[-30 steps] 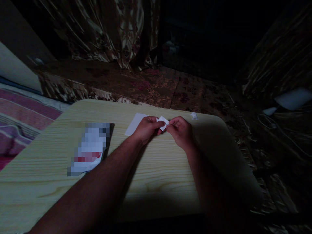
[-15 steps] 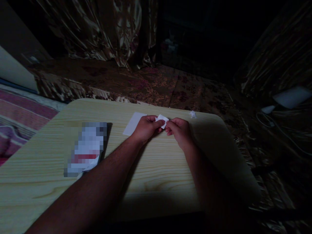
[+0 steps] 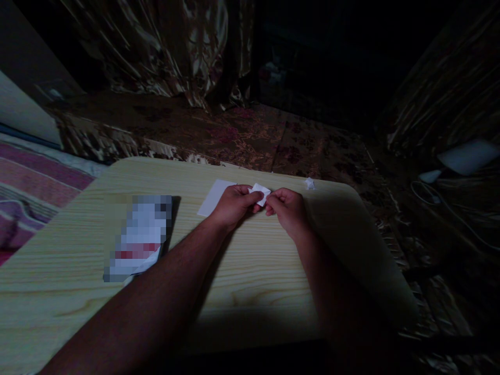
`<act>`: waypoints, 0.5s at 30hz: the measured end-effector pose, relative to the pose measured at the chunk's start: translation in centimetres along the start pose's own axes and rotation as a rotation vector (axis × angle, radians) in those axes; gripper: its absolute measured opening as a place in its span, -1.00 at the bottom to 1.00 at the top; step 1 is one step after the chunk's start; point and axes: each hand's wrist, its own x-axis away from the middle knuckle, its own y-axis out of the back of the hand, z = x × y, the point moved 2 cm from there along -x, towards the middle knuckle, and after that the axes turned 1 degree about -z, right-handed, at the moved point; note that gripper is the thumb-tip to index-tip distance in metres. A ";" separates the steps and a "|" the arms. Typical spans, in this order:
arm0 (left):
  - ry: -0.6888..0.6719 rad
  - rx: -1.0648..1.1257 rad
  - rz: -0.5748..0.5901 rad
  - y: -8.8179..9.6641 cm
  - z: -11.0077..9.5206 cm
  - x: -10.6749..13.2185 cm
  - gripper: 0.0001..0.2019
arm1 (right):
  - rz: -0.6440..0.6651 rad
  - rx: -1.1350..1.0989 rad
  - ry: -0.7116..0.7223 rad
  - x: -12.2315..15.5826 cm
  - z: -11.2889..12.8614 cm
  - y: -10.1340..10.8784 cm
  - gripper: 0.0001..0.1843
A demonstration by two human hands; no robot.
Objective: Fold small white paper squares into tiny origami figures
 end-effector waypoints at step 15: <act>-0.049 -0.033 0.046 0.0 0.2 -0.1 -0.80 | -0.004 0.019 0.057 -0.1 -0.1 0.0 -0.88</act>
